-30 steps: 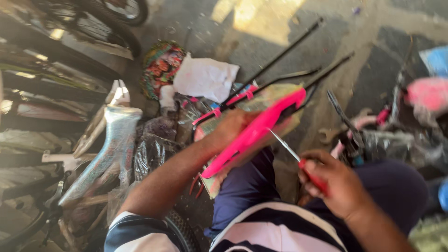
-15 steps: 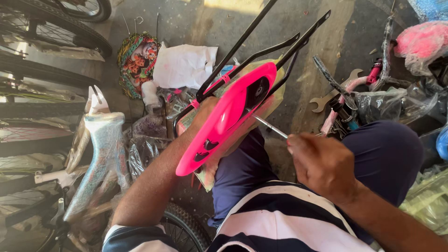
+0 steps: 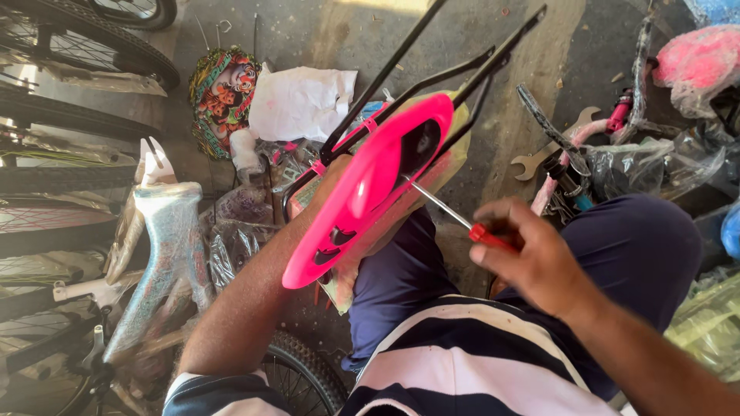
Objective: The person assembles a pink plastic pedal onto a black metal frame using a screwdriver. They align the pedal, insert screws, and tighten them to secure the pedal to the frame.
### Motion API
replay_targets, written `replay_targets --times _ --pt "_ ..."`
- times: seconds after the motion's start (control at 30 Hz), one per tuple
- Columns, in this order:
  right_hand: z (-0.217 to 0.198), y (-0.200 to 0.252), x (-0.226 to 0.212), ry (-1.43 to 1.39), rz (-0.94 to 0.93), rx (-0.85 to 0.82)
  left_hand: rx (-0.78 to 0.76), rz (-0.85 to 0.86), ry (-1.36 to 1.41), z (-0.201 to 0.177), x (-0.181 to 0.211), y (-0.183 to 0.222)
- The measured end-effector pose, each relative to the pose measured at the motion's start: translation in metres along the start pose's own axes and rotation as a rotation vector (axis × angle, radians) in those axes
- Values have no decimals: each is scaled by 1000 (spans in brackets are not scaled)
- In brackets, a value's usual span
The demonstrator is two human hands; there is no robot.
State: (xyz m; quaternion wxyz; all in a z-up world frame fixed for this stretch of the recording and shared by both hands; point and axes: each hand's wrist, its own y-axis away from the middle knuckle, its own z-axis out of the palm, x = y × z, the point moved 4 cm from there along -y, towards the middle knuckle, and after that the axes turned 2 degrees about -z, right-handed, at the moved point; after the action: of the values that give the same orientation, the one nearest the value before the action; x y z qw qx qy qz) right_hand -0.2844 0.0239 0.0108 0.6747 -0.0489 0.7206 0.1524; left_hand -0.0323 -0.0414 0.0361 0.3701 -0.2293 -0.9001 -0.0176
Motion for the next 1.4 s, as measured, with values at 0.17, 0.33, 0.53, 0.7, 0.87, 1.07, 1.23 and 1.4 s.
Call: replay_targets --times 0.17,0.33,0.53,0.7,0.87,1.07,1.23,1.4 --pt "1 4 -6 575 -328 4 -4 -16 -5 15 -34 12" --pt "-1 3 -4 270 -270 39 -25 -137 -55 27 -73 13" --pt "4 5 9 -212 40 -100 12 56 19 33 -71 28" --pt "0 8 -7 647 -489 102 49 94 -201 32 -66 6" --pt "4 5 31 -654 305 -171 48 31 50 16 -32 20" --pt "0 16 -2 828 -698 143 -27 24 72 1 -24 3" --pt "1 4 24 -298 100 -113 -11 8 19 1 -11 5" --pt "-1 10 5 571 -524 54 41 96 74 -7 6 3"
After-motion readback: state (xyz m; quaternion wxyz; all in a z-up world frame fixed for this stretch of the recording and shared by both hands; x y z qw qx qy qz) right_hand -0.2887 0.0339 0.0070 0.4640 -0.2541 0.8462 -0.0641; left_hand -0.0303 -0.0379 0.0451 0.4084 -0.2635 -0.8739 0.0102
